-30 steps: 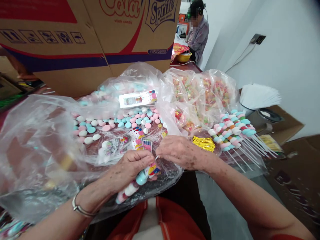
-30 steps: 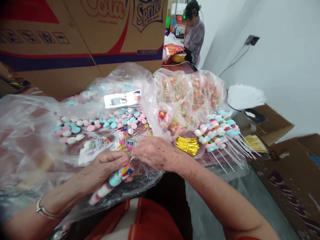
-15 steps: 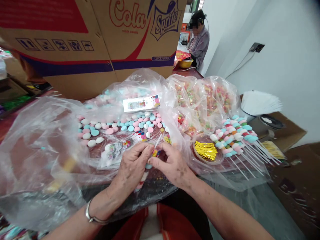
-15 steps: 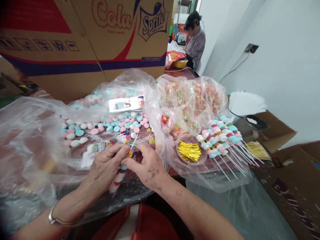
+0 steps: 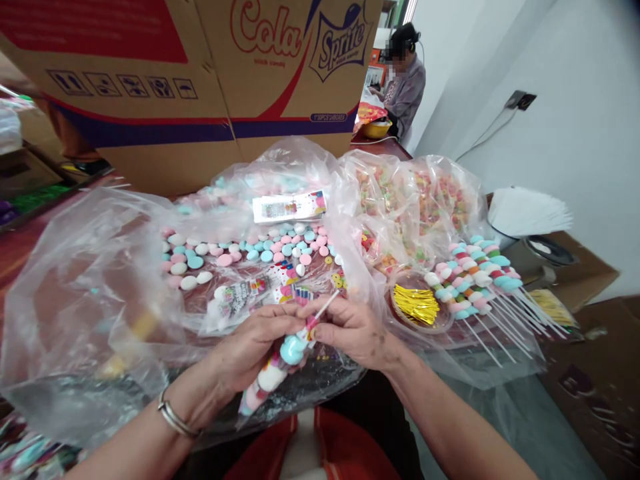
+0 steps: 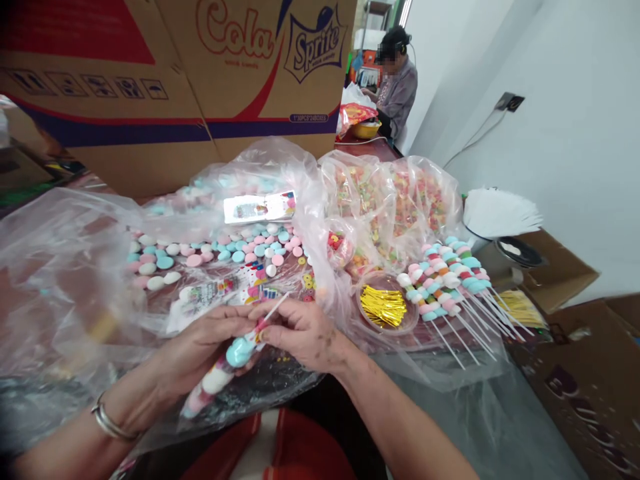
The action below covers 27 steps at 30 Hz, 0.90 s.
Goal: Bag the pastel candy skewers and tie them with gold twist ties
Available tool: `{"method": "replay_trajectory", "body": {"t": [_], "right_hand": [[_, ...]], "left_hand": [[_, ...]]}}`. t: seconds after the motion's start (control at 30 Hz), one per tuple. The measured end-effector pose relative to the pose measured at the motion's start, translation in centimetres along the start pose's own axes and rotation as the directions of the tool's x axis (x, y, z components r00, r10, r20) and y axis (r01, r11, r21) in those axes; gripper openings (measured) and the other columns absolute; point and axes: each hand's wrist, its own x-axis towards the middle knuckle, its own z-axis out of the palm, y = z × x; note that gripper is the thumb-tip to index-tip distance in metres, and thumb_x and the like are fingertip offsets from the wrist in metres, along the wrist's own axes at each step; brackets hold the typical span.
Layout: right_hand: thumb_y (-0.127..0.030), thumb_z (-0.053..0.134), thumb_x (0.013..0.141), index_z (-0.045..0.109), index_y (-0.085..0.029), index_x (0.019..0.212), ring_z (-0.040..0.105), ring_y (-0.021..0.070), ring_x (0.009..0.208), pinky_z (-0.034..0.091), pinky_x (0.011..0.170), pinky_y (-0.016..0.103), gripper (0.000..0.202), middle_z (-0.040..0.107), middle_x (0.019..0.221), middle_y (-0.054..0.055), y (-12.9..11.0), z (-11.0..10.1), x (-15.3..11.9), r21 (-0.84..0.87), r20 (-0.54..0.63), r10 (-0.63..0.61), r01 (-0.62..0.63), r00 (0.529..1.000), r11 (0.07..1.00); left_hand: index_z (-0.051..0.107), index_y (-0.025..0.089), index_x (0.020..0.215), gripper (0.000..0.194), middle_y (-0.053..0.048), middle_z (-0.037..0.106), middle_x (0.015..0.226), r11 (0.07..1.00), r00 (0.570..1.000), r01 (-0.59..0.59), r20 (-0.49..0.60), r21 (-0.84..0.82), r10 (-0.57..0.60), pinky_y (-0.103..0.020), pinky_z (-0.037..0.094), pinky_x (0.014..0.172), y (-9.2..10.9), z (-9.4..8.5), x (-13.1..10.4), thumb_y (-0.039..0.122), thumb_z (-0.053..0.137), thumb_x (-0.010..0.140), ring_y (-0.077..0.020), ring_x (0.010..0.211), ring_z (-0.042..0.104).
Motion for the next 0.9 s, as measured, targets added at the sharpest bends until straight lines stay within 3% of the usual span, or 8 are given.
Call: {"method": "replay_trajectory", "body": {"t": [0.13,0.23,0.37,0.5,0.6,0.67,0.73,0.9], "right_hand": [[-0.026,0.051,0.095,0.067,-0.018,0.090,0.060,0.0137,0.082,0.049,0.078,0.027,0.019,0.066,0.087,0.004,-0.7,-0.7,-0.4,-0.428,0.039,-0.199,0.196,0.979,0.882],[-0.023,0.046,0.096,0.064,-0.018,0.088,0.059,0.0136,0.078,0.049,0.074,0.026,0.021,0.065,0.081,0.003,-1.0,-0.7,-0.6,-0.533,0.053,-0.267,0.253,0.962,0.807],[-0.023,0.045,0.094,0.061,-0.019,0.081,0.057,0.0132,0.074,0.048,0.072,0.025,0.021,0.062,0.075,0.000,-0.8,-0.3,-0.7,-0.515,-0.060,-0.216,0.155,0.974,0.843],[-0.025,0.046,0.095,0.061,-0.019,0.083,0.057,0.0121,0.069,0.047,0.066,0.023,0.021,0.061,0.075,-0.002,-0.3,0.0,-1.1,-0.465,-0.195,-0.032,-0.064,0.980,0.883],[-0.024,0.042,0.098,0.064,-0.017,0.090,0.057,0.0157,0.075,0.047,0.071,0.028,0.025,0.063,0.079,0.003,-0.4,-0.2,-1.9,-0.745,-0.192,-0.157,-0.040,0.969,0.666],[-0.022,0.040,0.100,0.064,-0.015,0.107,0.057,0.0217,0.094,0.045,0.087,0.037,0.026,0.067,0.100,0.011,-0.9,-0.3,-2.4,-0.918,-0.006,-0.322,0.123,0.947,0.377],[-0.021,0.039,0.100,0.059,-0.013,0.122,0.051,0.0260,0.109,0.037,0.100,0.044,0.030,0.064,0.118,0.014,-1.4,-0.5,-2.8,-0.939,0.250,-0.339,0.312,0.907,0.142],[-0.014,0.037,0.099,0.065,-0.011,0.102,0.049,0.0211,0.086,0.034,0.101,0.042,0.028,0.065,0.086,0.006,-2.1,-0.8,-2.9,-0.858,0.490,-0.293,0.513,0.821,0.004]], "left_hand": [[0.068,0.008,0.068,0.029,-0.010,0.065,0.055,0.980,0.967,0.191,0.179,-0.053,-0.179,-0.022,0.046,0.038,-0.1,-0.2,-0.2,0.035,0.059,0.078,-0.0168,0.044,0.061],[0.071,0.006,0.081,0.042,-0.013,0.068,0.063,0.964,0.929,0.261,0.285,-0.058,-0.234,-0.020,0.043,0.032,-0.1,-0.5,-0.4,0.044,0.055,0.083,-0.0168,0.044,0.061],[0.068,0.013,0.087,0.028,-0.004,0.064,0.060,0.978,0.932,0.209,0.304,-0.005,-0.198,-0.017,0.039,0.033,0.4,-0.6,-0.6,0.040,0.066,0.081,-0.0105,0.039,0.052],[0.063,0.014,0.071,0.032,-0.001,0.057,0.051,0.961,0.972,0.157,0.138,0.230,-0.192,-0.015,0.034,0.030,0.8,-0.2,-0.6,0.043,0.065,0.084,-0.0068,0.034,0.041],[0.062,0.015,0.067,0.036,0.000,0.057,0.049,0.944,0.986,0.134,0.056,0.300,-0.158,-0.015,0.031,0.029,0.9,-0.1,-0.5,0.045,0.061,0.086,-0.0067,0.033,0.040],[0.062,0.014,0.063,0.037,-0.001,0.057,0.051,0.956,0.987,0.120,0.073,0.266,-0.145,-0.014,0.032,0.033,0.8,-0.3,-0.4,0.044,0.062,0.085,-0.0078,0.038,0.046],[0.063,0.013,0.062,0.036,-0.002,0.058,0.052,0.957,0.977,0.135,0.128,0.257,-0.173,-0.015,0.033,0.034,0.7,-0.5,-0.3,0.043,0.064,0.083,-0.0086,0.039,0.047],[0.066,0.015,0.074,0.030,-0.003,0.060,0.057,0.887,0.930,0.216,0.190,0.407,-0.314,-0.020,0.032,0.035,0.5,-0.5,-0.3,0.043,0.060,0.082,-0.0099,0.038,0.045]]}}
